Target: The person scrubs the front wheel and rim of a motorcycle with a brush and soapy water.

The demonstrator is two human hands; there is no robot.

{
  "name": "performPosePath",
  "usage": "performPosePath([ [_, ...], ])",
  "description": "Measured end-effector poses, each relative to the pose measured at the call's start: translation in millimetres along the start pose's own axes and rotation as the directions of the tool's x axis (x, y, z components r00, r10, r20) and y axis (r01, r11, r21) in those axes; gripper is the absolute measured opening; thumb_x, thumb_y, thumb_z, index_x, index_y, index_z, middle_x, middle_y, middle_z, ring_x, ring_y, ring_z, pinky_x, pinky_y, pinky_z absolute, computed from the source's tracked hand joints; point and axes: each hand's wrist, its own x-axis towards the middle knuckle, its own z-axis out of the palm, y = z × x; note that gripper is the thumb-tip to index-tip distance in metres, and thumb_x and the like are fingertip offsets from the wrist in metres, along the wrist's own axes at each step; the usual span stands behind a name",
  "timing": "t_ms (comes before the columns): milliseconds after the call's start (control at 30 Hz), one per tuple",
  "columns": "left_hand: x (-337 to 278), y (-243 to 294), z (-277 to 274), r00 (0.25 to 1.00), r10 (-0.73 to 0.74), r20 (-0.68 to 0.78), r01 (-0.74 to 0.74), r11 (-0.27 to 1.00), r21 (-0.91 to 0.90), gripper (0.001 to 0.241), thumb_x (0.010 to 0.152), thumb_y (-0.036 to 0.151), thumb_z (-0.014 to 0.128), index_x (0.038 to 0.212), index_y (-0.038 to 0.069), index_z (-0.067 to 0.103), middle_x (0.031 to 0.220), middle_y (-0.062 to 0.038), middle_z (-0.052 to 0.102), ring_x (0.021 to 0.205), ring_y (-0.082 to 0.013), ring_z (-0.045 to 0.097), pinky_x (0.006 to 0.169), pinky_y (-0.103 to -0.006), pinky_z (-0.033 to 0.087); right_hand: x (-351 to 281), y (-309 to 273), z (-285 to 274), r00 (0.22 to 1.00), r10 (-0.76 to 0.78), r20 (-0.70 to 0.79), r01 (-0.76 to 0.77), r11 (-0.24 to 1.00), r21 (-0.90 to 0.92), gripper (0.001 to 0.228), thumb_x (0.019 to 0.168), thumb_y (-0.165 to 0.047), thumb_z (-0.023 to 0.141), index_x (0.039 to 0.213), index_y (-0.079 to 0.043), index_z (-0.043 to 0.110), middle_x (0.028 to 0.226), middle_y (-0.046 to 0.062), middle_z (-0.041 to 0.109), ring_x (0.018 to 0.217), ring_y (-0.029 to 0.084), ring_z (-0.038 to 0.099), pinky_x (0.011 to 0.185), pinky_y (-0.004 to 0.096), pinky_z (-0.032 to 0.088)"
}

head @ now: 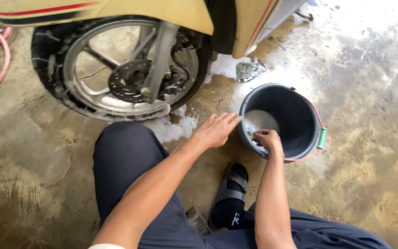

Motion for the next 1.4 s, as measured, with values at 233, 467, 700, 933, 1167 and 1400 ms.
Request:
performPosePath([
  [233, -6.5, 4.0, -16.7, 0.999, -0.047, 0.014, 0.047, 0.999, -0.023, 0.077, 0.084, 0.006, 0.066, 0.154, 0.007, 0.036, 0.150, -0.020, 0.049, 0.136, -0.0378, 0.052, 0.103, -0.0560, 0.050, -10.5, -11.4, -12.6, 0.999, -0.034, -0.022, 0.033, 0.999, -0.018, 0.026, 0.074, -0.033, 0.077, 0.095, -0.018, 0.082, 0.067, 0.009, 0.075, 0.062, 0.018, 0.075, 0.056, 0.028, 0.056],
  [467, -2.5, -2.7, -35.2, 0.994, -0.095, -0.057, 0.091, 0.994, -0.067, 0.100, 0.083, 0.009, 0.069, 0.165, 0.011, 0.012, 0.163, -0.023, 0.032, 0.141, -0.0405, 0.047, 0.103, -0.0580, 0.050, -108.6, -85.9, -72.7, 0.934, -0.214, -0.284, 0.224, 0.975, 0.001, 0.026, 0.080, -0.035, 0.076, 0.103, -0.027, 0.082, 0.083, 0.015, 0.075, 0.082, 0.034, 0.072, 0.080, 0.043, 0.055],
  [700, -17.8, -2.0, -74.2, 0.985, -0.120, -0.126, 0.103, 0.986, -0.132, 0.092, 0.094, 0.012, 0.064, 0.166, 0.014, 0.007, 0.165, -0.025, 0.028, 0.141, -0.0419, 0.047, 0.106, -0.0599, 0.047, -152.8, -148.0, -116.6, 0.892, -0.308, -0.332, 0.287, 0.951, -0.112, 0.026, 0.082, -0.041, 0.074, 0.106, -0.034, 0.079, 0.062, 0.006, 0.068, 0.077, 0.027, 0.070, 0.074, 0.044, 0.051],
  [933, -34.6, -12.4, -79.5, 0.974, -0.099, -0.205, 0.084, 0.993, -0.081, 0.103, 0.083, 0.009, 0.071, 0.165, 0.011, 0.008, 0.163, -0.025, 0.029, 0.137, -0.0443, 0.050, 0.100, -0.0632, 0.051, -145.5, -138.1, -103.6, 0.910, -0.300, -0.284, 0.245, 0.946, -0.213, 0.022, 0.077, -0.039, 0.073, 0.097, -0.034, 0.081, 0.057, 0.005, 0.069, 0.072, 0.029, 0.073, 0.079, 0.042, 0.054],
  [1167, -82.5, -7.7, -137.6, 0.957, -0.178, -0.231, 0.140, 0.975, -0.170, 0.098, 0.083, -0.002, 0.059, 0.166, 0.013, 0.009, 0.164, -0.026, 0.028, 0.138, -0.0444, 0.049, 0.101, -0.0631, 0.048, -188.3, -203.4, -107.5, 0.858, -0.467, -0.215, 0.432, 0.882, -0.190, 0.026, 0.081, -0.043, 0.073, 0.103, -0.031, 0.080, 0.059, 0.005, 0.067, 0.074, 0.026, 0.070, 0.083, 0.038, 0.052],
  [1400, -139.3, -12.1, -203.3, 0.883, -0.344, -0.318, 0.296, 0.936, -0.190, 0.089, 0.085, -0.011, 0.046, 0.165, 0.011, 0.015, 0.163, -0.027, 0.030, 0.141, -0.0473, 0.044, 0.104, -0.0645, 0.044, -252.1, -319.6, -73.6, 0.689, -0.725, -0.024, 0.719, 0.687, -0.100, 0.024, 0.081, -0.029, 0.074, 0.104, -0.025, 0.080, 0.075, 0.007, 0.072, 0.070, 0.020, 0.071, 0.080, 0.035, 0.054],
])
